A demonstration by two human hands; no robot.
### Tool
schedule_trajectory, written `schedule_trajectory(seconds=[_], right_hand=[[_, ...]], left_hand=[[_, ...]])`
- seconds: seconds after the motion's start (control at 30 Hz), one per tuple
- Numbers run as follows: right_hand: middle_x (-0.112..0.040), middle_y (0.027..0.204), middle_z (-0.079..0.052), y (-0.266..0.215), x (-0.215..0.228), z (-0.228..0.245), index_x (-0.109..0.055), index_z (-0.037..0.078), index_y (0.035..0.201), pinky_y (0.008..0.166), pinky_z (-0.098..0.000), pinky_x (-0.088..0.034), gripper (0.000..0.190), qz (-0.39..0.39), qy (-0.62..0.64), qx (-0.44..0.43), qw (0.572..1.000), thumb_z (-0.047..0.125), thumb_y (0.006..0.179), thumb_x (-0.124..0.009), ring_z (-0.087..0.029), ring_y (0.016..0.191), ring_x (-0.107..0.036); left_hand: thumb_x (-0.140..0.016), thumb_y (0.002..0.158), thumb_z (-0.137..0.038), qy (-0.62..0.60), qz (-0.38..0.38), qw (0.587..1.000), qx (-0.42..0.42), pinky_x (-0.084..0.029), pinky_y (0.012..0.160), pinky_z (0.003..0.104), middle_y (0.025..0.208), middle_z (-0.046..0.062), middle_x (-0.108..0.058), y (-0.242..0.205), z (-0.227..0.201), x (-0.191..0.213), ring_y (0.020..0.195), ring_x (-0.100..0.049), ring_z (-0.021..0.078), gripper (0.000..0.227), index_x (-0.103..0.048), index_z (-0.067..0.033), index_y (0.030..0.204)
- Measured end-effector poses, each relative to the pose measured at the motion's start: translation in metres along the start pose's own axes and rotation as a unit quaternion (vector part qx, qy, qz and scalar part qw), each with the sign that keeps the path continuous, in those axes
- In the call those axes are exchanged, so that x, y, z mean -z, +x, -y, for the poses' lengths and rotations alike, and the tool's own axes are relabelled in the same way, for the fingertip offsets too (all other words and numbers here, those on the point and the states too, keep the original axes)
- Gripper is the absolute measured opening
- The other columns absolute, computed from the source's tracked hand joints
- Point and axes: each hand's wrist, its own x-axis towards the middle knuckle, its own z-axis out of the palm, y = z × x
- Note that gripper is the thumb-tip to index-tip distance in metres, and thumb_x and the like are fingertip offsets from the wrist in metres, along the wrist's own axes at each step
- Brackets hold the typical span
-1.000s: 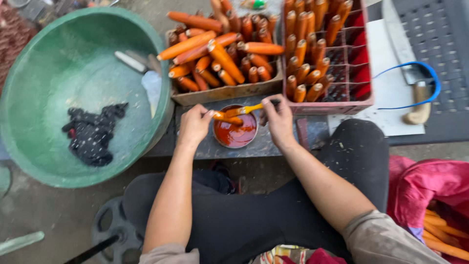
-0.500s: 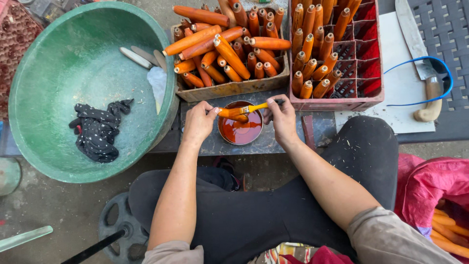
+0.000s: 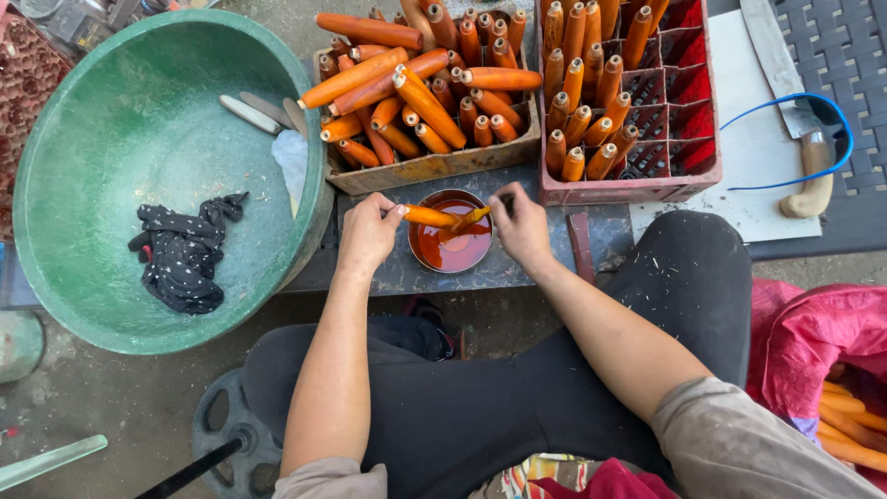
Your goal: The person repeatedly picks up cylindrical wooden rods from a green basin, dips a brush into a small container of reddish liquid, and coats each rod before placing it into a red crate. The process continues with multiple rods handled one at a time.
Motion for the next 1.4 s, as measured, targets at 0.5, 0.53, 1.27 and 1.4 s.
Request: schedule_trajectory(seconds=[0.5, 0.53, 1.27, 1.4], right_hand=[[-0.074, 0.080, -0.016, -0.012, -0.003, 0.022, -0.062, 0.004, 0.105, 0.063, -0.0396, -0.056, 0.020, -0.024, -0.065, 0.123, 0.990, 0.024, 0.101, -0.066, -0.028, 0.071, -0.073], [-0.073, 0.077, -0.014, -0.012, -0.002, 0.024, -0.062, 0.004, 0.105, 0.061, -0.0374, -0.055, 0.019, -0.029, -0.035, 0.117, 0.992, 0.023, 0.101, -0.066, -0.024, 0.067, -0.071], [-0.065, 0.074, -0.007, 0.013, 0.000, -0.003, -0.057, 0.004, 0.108, 0.055, -0.0274, -0.050, 0.017, 0.029, 0.416, 0.010, 0.909, 0.019, 0.103, -0.063, -0.014, 0.060, -0.062], [-0.064, 0.075, -0.004, 0.009, -0.007, -0.010, -0.057, 0.006, 0.108, 0.055, -0.0270, -0.052, 0.016, 0.054, 0.375, 0.006, 0.926, 0.020, 0.103, -0.062, -0.013, 0.061, -0.063]], left_hand=[[-0.074, 0.092, -0.020, 0.013, -0.025, 0.998, -0.053, -0.055, 0.069, 0.042, 0.083, 0.018, -0.073, 0.004, 0.010, -0.003, 0.074, -0.072, 0.0316, 0.022, -0.071, 0.0014, 0.097], [-0.074, 0.092, -0.020, 0.012, -0.019, 0.999, -0.041, -0.054, 0.068, 0.042, 0.082, 0.017, -0.073, 0.004, 0.010, -0.002, 0.073, -0.072, 0.0308, 0.022, -0.071, 0.0010, 0.097], [-0.075, 0.091, -0.021, -0.018, 0.009, 1.000, -0.008, -0.053, 0.060, 0.036, 0.073, 0.012, -0.073, 0.002, -0.001, 0.000, 0.063, -0.070, 0.0200, 0.021, -0.072, -0.0008, 0.095], [-0.075, 0.092, -0.023, -0.001, 0.016, 1.000, -0.009, -0.054, 0.064, 0.038, 0.076, 0.015, -0.074, 0.005, 0.009, -0.004, 0.065, -0.072, 0.0249, 0.023, -0.072, 0.0005, 0.096]])
